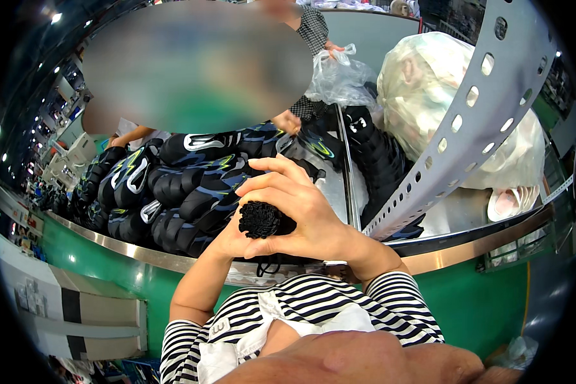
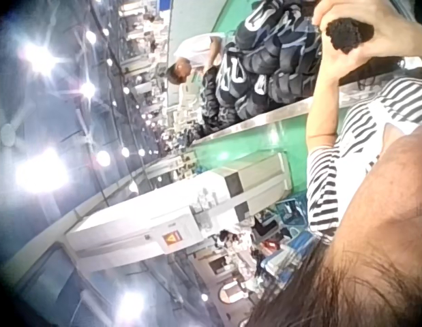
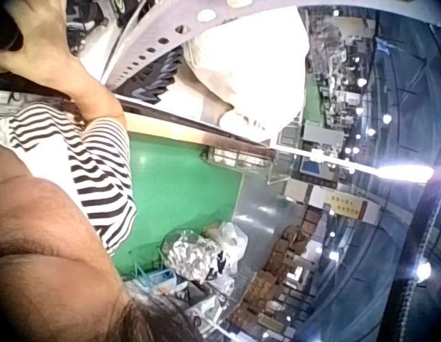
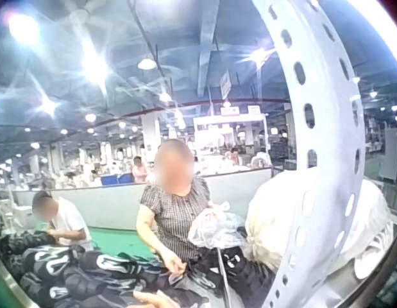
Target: The person picks up bundles of black and white laces, carries them to a metal table, and lays them out before gathering finished shoe uppers from a bin to stack them on the workspace.
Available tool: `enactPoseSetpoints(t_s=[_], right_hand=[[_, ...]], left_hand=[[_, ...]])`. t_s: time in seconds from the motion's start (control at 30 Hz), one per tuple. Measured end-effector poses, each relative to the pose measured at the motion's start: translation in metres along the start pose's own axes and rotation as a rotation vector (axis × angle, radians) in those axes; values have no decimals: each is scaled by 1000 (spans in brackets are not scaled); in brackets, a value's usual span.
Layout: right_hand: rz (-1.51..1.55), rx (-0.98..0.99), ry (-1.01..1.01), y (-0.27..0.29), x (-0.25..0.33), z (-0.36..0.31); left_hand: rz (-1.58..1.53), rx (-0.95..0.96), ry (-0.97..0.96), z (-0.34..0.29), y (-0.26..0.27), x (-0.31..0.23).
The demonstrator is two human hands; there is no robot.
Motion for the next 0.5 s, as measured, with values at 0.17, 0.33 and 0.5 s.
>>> enactPoseSetpoints(t_s=[0.17,0.33,0.5], right_hand=[[47,26,17,0,-4,0],[125,82,40,0,3,1],[178,22,36,2,-9,0]], left_hand=[[-67,74,72,-2,8,7],[119,216,83,-10,8,20],[191,57,10,6,0,13]])
Point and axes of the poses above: each hand's wrist, its own z-axis towards the middle knuckle, its own y-axis out of the back of the hand, x = y × z, the point moved 1 cm from there along z, towards the middle knuckle, and after that the axes turned 10 degrees about x, right-handed, at the moved point
